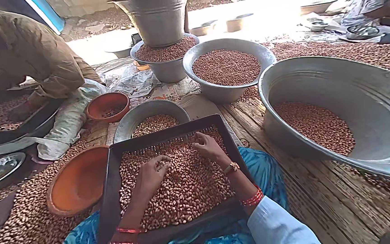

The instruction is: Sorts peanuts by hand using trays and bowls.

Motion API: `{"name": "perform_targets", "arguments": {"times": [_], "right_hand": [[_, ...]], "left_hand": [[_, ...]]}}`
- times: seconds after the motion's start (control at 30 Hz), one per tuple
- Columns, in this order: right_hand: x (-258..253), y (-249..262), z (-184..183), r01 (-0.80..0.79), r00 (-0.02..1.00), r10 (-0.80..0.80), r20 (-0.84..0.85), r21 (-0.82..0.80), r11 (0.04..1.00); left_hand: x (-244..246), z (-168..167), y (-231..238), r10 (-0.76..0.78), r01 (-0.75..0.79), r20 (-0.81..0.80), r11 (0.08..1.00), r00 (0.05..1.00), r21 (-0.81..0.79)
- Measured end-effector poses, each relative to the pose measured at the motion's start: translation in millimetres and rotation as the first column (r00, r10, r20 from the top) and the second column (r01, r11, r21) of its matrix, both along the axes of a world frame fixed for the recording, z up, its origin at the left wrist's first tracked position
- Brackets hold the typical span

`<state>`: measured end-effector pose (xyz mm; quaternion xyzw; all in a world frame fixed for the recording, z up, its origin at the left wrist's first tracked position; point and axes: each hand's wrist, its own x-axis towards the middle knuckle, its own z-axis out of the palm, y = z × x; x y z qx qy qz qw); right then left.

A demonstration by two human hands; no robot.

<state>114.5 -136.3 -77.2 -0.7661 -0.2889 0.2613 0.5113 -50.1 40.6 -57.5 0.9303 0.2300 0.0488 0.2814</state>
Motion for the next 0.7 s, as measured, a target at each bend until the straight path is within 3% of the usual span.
{"name": "perform_targets", "arguments": {"times": [0.1, 0.2, 0.23, 0.3, 0.37, 0.43, 0.53, 0.6, 0.7], "right_hand": [[-11, -5, 8, 0.050, 0.997, -0.041, -0.071, 0.128, 0.990], [-40, -14, 24, -0.101, 0.991, 0.101, 0.086, -0.007, 0.995], [-52, -15, 26, -0.155, 0.971, 0.162, 0.174, -0.057, 0.986], [-74, -15, 27, -0.223, 0.914, 0.258, 0.313, -0.144, 0.964], [-89, -12, 25, -0.242, 0.870, 0.322, 0.372, -0.247, 0.938], [-96, -7, 22, -0.236, 0.840, 0.358, 0.407, -0.321, 0.917], [-101, -4, 21, -0.226, 0.818, 0.394, 0.419, -0.395, 0.890], [-102, -3, 23, -0.228, 0.813, 0.411, 0.412, -0.423, 0.877], [-101, -2, 25, -0.236, 0.823, 0.427, 0.376, -0.456, 0.858]], "left_hand": [[2, -1, -9, 0.003, 0.000, -0.048, 0.999, 0.999, 0.049], [-3, -3, 7, 0.026, -0.015, 0.062, 0.984, 0.998, -0.178], [-7, -5, 16, 0.056, -0.003, 0.153, 0.944, 0.987, -0.329], [-18, -8, 28, 0.194, 0.073, 0.334, 0.761, 0.923, -0.645], [-31, -5, 37, 0.279, 0.106, 0.385, 0.674, 0.880, -0.731], [-47, -5, 40, 0.240, 0.076, 0.376, 0.750, 0.895, -0.658], [-71, -5, 24, 0.064, 0.029, 0.244, 0.933, 0.968, -0.359], [-83, -10, 5, -0.005, 0.035, 0.156, 0.981, 0.988, -0.189], [-90, -28, -14, -0.094, 0.093, 0.192, 0.996, 0.977, 0.013]]}}
